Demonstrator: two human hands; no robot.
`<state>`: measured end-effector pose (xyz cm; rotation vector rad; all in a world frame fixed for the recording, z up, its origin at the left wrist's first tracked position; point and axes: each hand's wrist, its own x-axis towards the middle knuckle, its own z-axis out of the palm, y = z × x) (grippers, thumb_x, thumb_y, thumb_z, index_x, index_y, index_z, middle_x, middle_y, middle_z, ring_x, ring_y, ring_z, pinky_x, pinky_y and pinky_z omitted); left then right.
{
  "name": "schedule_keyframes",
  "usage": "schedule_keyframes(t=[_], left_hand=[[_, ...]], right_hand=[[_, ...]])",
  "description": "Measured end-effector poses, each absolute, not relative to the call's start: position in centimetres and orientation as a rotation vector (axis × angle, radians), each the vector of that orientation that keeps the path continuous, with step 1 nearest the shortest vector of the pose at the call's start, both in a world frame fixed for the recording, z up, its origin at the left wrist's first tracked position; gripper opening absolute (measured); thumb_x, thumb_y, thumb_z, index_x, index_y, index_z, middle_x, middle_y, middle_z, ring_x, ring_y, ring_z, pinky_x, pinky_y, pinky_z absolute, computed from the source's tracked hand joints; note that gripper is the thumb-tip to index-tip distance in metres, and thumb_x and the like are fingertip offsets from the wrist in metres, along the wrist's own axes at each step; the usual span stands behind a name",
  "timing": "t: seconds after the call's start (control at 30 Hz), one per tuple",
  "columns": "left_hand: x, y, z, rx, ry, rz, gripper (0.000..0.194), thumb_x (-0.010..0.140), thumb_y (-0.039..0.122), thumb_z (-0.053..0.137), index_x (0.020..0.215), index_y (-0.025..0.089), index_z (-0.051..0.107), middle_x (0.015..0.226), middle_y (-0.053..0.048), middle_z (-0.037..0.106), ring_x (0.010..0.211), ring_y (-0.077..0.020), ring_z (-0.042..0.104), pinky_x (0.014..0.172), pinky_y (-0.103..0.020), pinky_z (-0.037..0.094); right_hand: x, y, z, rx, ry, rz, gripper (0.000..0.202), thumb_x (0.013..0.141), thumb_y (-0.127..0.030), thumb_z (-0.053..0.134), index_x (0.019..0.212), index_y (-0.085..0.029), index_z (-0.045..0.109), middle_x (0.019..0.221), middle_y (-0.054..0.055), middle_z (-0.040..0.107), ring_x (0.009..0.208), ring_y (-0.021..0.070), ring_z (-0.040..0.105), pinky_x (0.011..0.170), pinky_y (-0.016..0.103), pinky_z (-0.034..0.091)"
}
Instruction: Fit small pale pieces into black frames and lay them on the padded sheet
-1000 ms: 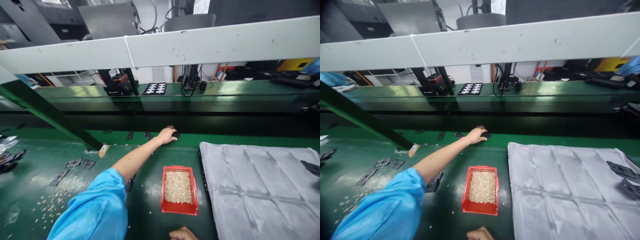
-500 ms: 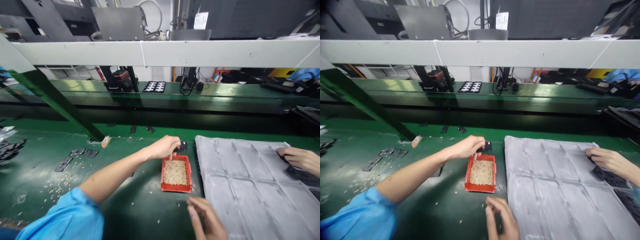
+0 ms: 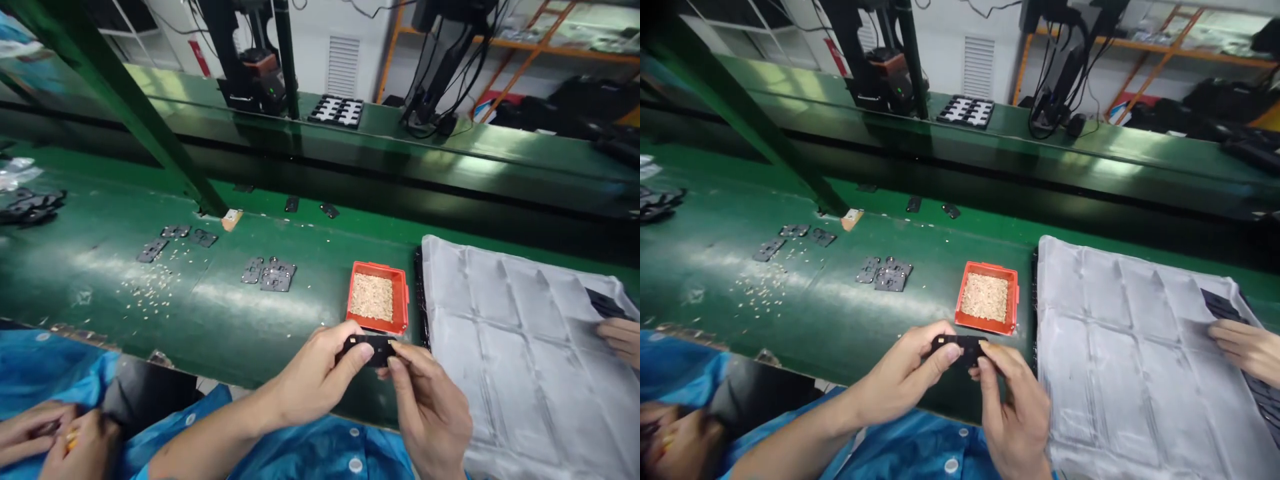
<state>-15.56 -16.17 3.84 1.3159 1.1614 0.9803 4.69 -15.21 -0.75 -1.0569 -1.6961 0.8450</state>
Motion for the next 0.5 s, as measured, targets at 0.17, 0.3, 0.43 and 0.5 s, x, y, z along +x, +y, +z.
schedule_keyframes(t=[0.17, 0.3, 0.43, 0.5], left_hand=[[-16.2, -16.3, 3.6, 1.298, 1.143, 1.018, 0.028, 0.111, 0.034, 0.045, 0.089, 0.02, 0.051, 0.061, 0.008, 0.042, 0.055, -0.0098, 0.039, 0.06, -0.024, 0.037], [-16.8, -16.0, 3.7, 1.269, 1.13, 1.03, 0.027, 0.112, 0.033, 0.044, 0.09, 0.02, 0.052, 0.062, 0.008, 0.042, 0.061, -0.0119, 0.046, 0.067, -0.025, 0.042], [-17.1, -15.7, 3.8, 1.269, 1.066, 1.032, 0.024, 0.113, 0.03, 0.042, 0.099, 0.018, 0.058, 0.077, 0.002, 0.06, 0.077, -0.013, 0.059, 0.078, -0.026, 0.046], [-17.2, -15.6, 3.7, 1.271, 1.047, 1.038, 0.023, 0.113, 0.029, 0.042, 0.103, 0.018, 0.059, 0.086, 0.0, 0.064, 0.081, -0.0126, 0.06, 0.08, -0.025, 0.046]], right_hand=[[4.0, -14.6, -0.2, -1.03, -1.842, 0.653, 0.046, 0.094, -0.001, 0.068, 0.127, -0.032, 0.076, 0.11, 0.003, 0.08, 0.085, 0.0198, 0.08, 0.068, 0.031, 0.069], [3.4, -13.9, -0.2, -0.958, -1.868, 0.635, 0.044, 0.092, 0.003, 0.067, 0.123, -0.028, 0.076, 0.108, 0.003, 0.08, 0.084, 0.0185, 0.08, 0.063, 0.027, 0.069], [3.5, -13.6, -0.5, -0.899, -1.875, 0.596, 0.049, 0.09, 0.007, 0.067, 0.128, -0.023, 0.075, 0.11, 0.005, 0.079, 0.08, 0.0166, 0.079, 0.06, 0.025, 0.068], [3.5, -13.6, -0.6, -0.908, -1.878, 0.594, 0.05, 0.09, 0.007, 0.068, 0.129, -0.023, 0.074, 0.109, 0.006, 0.079, 0.079, 0.0169, 0.079, 0.059, 0.025, 0.067]])
